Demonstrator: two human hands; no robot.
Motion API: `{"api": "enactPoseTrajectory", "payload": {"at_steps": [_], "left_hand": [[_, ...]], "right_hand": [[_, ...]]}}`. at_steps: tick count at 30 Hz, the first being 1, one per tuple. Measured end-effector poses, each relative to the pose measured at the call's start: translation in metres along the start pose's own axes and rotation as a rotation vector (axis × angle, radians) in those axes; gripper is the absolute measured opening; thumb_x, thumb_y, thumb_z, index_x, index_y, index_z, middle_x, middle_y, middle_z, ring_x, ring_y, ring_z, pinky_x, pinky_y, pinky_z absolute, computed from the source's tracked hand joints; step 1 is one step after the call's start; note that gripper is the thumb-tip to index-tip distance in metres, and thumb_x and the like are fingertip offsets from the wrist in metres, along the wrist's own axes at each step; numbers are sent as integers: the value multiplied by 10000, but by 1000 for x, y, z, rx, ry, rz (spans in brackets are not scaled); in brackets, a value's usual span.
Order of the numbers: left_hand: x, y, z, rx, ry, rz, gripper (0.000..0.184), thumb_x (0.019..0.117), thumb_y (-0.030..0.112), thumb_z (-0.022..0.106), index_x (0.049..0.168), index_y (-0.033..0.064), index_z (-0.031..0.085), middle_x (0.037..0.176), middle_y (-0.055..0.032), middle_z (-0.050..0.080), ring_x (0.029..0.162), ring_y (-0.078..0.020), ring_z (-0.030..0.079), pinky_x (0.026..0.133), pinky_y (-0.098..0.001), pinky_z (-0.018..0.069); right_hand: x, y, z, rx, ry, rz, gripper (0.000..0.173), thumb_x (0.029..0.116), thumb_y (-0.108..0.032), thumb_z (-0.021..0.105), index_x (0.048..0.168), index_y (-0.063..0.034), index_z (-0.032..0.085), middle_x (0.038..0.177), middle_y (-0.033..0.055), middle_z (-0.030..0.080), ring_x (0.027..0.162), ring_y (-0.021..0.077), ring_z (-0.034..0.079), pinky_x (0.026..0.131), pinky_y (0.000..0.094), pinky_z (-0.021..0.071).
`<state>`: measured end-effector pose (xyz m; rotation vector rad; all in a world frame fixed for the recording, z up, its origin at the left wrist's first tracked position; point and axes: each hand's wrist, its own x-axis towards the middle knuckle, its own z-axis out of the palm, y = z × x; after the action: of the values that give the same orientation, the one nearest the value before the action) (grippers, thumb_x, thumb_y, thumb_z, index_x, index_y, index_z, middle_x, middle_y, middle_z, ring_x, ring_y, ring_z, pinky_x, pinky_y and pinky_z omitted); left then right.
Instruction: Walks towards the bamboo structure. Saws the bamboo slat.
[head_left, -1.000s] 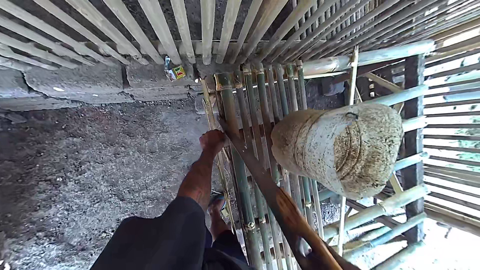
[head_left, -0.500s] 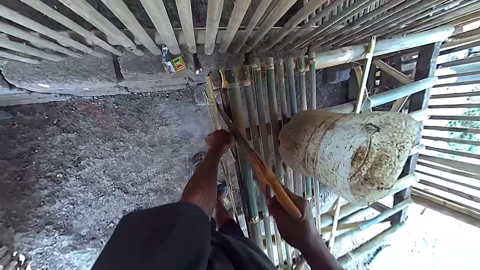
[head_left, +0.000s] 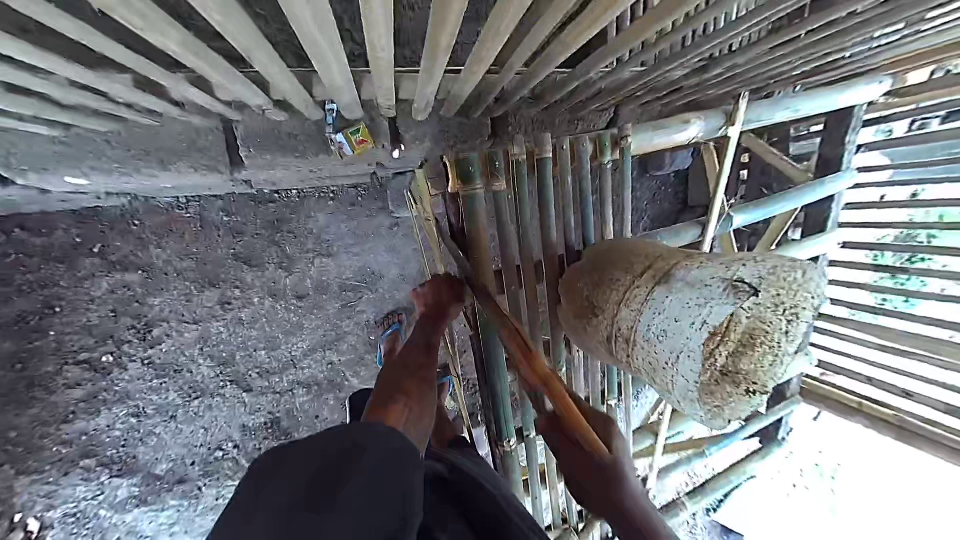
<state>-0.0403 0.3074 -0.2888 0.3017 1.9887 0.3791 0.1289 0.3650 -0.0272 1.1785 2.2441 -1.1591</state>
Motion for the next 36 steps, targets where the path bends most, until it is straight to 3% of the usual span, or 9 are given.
{"api": "enactPoseTrajectory", "payload": {"at_steps": [4,11,14,17,19,22,24,30,36], "left_hand": [[-1,2,5,30,-6,-17,392,1026,404,500,1002,86,729,1050,-169,736,1002,-391,705,776,-647,533],[11,-7,6,-10,-32,10,445,1046,441,455,1116,95,725,1171,-209,712,1078,-452,674,832,-697,512],[-4,-9,15,8,39,42,436,1021,463,485,1088,109,731,1114,-195,725,1055,-432,680,835,-687,518],[-4,3,-1,-18,3,-7,464,1064,419,429,1120,63,720,1151,-214,720,1109,-428,679,866,-678,512],[-17,-1,13,-11,2,0,427,1044,402,468,1056,58,720,1089,-213,725,1045,-427,692,811,-676,524],[2,7,-8,-2,-25,-17,429,1033,437,504,1103,81,733,1151,-195,722,1103,-420,677,867,-682,508],[-10,-2,8,3,-39,-26,441,1029,437,479,1070,78,731,1119,-202,729,1078,-432,684,846,-697,512],[-6,3,14,55,-8,-42,430,1040,425,466,1033,77,720,1079,-193,731,1038,-417,697,792,-665,534],[-8,-6,18,35,36,34,387,1023,413,533,1055,81,730,1097,-191,726,1045,-425,683,820,-685,510]], "right_hand": [[-82,-9,-48,70,-67,136,475,938,-130,672,1300,165,586,946,153,734,813,91,693,811,302,596],[15,21,-7,211,30,61,148,876,-186,685,941,-55,710,648,-53,650,520,45,591,495,268,541],[-37,-2,-21,109,2,98,414,884,-142,697,1231,82,675,863,82,738,718,76,680,685,301,599],[-57,-32,-48,286,-165,282,472,943,-55,565,1330,208,497,1151,196,674,1044,60,649,967,218,507],[-42,-66,-47,227,-193,464,337,973,-22,523,1227,196,554,973,134,682,869,5,630,858,152,498],[3,-4,-16,148,-68,132,359,947,-135,633,1232,83,654,819,62,712,665,74,651,670,284,590],[-9,22,-7,145,8,65,289,887,-200,678,1081,13,707,697,-9,679,544,75,618,516,309,568],[-94,-16,-62,391,-148,247,412,896,-89,634,1204,182,593,958,103,687,865,-1,634,861,181,520],[-30,35,1,168,49,13,305,892,-216,679,1079,22,712,676,-51,669,546,13,601,519,239,552]]}}
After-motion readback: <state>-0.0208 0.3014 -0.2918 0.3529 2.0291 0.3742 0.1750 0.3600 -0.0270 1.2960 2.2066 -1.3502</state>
